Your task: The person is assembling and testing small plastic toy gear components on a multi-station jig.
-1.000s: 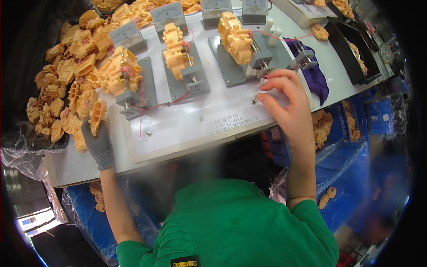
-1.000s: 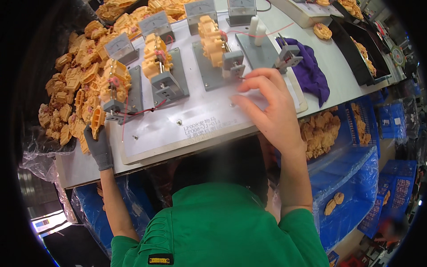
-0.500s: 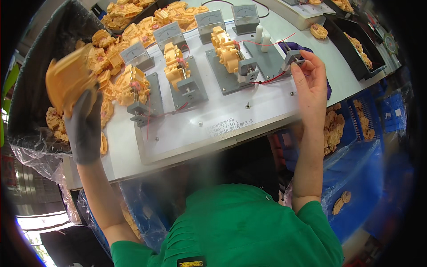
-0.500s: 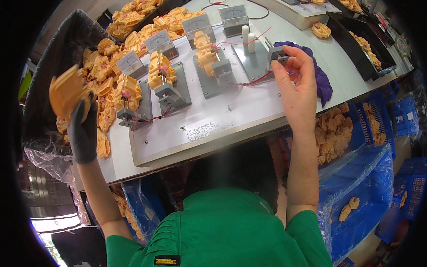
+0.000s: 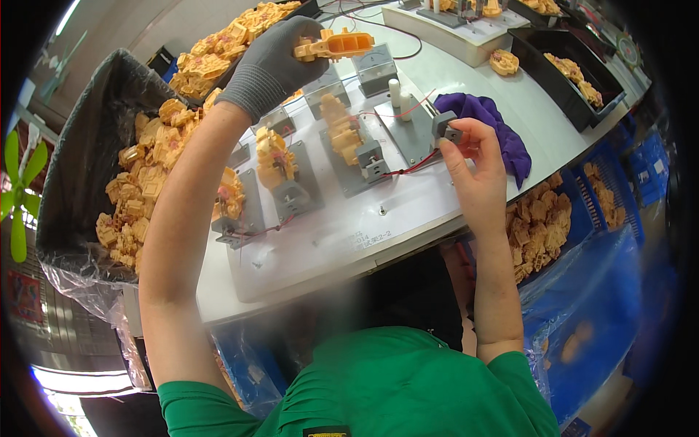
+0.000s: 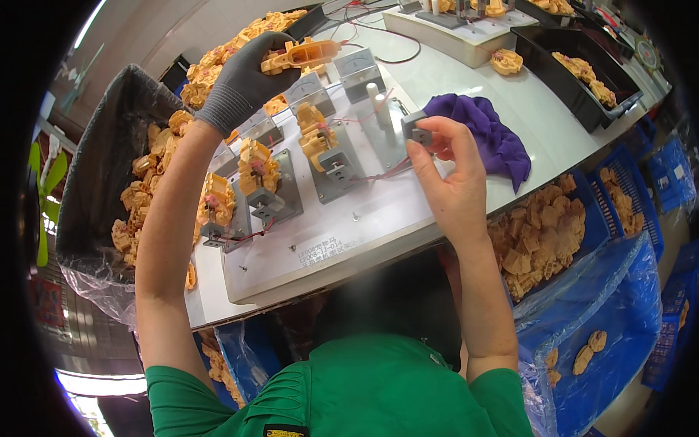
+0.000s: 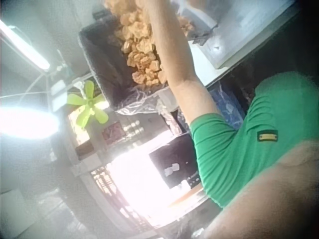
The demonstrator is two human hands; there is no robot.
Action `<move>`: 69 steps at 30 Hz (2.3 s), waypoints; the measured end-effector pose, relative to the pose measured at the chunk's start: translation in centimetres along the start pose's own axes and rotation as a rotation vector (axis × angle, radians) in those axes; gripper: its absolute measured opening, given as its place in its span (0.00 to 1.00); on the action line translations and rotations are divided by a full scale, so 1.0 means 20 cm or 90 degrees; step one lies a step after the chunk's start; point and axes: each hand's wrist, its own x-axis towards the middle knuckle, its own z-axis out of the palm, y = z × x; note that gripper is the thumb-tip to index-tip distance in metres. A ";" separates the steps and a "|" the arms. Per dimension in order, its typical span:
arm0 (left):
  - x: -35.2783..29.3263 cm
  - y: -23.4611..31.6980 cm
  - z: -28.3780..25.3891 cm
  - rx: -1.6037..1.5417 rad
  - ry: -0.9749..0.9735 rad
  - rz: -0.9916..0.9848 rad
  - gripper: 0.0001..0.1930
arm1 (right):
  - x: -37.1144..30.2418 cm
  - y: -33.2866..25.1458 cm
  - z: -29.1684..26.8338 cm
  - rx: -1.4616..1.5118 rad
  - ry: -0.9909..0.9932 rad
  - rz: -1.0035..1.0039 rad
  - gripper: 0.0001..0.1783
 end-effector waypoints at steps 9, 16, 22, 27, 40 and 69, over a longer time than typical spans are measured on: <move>0.09 -0.03 0.11 0.036 -0.015 0.065 0.19 | -0.01 0.03 0.00 0.067 0.044 -0.051 0.11; 0.11 0.08 0.14 0.246 -0.039 0.032 0.17 | -0.01 0.03 -0.01 0.068 0.040 -0.060 0.12; 0.13 0.32 0.20 0.391 -0.007 0.180 0.18 | -0.01 0.04 -0.01 0.071 0.052 -0.057 0.11; 0.13 0.40 0.17 0.396 -0.016 0.218 0.17 | -0.01 0.03 0.00 0.072 0.052 -0.047 0.11; 0.17 0.61 0.12 0.248 -0.239 0.161 0.14 | -0.02 0.02 0.00 0.079 0.053 -0.009 0.11; 0.26 0.56 0.05 0.101 -0.289 0.100 0.16 | -0.01 0.04 -0.02 0.071 0.035 -0.063 0.13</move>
